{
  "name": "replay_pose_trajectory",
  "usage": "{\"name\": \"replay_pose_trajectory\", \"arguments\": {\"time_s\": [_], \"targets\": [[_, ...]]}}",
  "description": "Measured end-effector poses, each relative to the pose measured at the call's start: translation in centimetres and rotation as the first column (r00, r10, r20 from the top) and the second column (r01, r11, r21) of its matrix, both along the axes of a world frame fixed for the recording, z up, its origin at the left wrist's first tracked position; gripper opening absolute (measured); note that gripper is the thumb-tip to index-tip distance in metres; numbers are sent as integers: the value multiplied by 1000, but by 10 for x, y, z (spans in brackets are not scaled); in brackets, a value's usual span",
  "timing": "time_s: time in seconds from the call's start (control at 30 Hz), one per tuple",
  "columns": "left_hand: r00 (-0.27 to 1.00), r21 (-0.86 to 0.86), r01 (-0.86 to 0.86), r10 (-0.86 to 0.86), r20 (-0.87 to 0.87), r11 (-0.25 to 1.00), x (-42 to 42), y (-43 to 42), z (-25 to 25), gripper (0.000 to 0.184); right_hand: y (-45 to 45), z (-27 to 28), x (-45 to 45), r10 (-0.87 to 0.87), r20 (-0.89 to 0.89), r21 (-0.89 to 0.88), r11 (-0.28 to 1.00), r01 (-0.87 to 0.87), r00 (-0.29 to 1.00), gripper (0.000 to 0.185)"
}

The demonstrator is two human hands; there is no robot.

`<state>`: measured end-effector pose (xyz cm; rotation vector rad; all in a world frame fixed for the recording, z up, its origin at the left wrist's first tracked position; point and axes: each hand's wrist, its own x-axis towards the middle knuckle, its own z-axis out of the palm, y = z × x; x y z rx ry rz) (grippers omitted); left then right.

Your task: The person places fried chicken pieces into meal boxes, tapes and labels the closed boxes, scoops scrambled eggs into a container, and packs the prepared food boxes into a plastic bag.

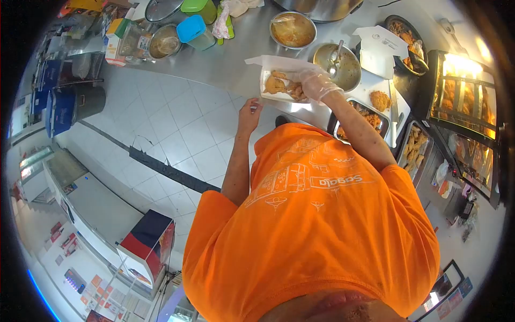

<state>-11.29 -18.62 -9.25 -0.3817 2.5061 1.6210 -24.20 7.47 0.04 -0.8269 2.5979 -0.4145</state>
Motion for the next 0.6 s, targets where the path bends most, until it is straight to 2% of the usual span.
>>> {"name": "replay_pose_trajectory", "arguments": {"time_s": [0.07, 0.13, 0.17, 0.23, 0.27, 0.4, 0.47, 0.53, 0.6], "targets": [[999, 3, -8, 8, 45, 1000, 5, 2, 6, 37, -8, 10, 1, -1, -20, -85, 996, -1, 1000, 45], [996, 8, -28, 27, 82, 1000, 5, 4, 14, 36, -12, -3, -1, 52, -22, -147, 988, -55, 998, 48], [997, 3, -33, 33, 71, 999, 5, 4, 14, 37, -12, -40, -3, 91, -18, -185, 978, -93, 996, 49], [998, -6, -43, 43, 54, 999, 9, 3, 12, 38, -7, -38, 2, 89, 39, -246, 966, -76, 995, 46], [997, -12, -39, 40, 60, 999, 10, 3, 11, 38, 8, -34, -1, 49, 88, -267, 963, -24, 995, 44], [997, -34, -12, 15, 76, 999, 22, 5, 15, 38, 59, 64, 11, -109, 302, -331, 920, 212, 947, 36], [996, -32, 25, -22, 84, 999, 25, 9, 12, 37, 90, 77, 30, -296, 470, -344, 806, 481, 832, 31], [991, -23, 76, -73, 112, 997, 31, 14, 4, 36, 129, 77, 50, -402, 492, -337, 730, 595, 772, 31], [978, -44, 138, -130, 161, 989, 29, 26, 11, 34, 163, 67, 72, -455, 373, -346, 740, 577, 808, 31]]}}
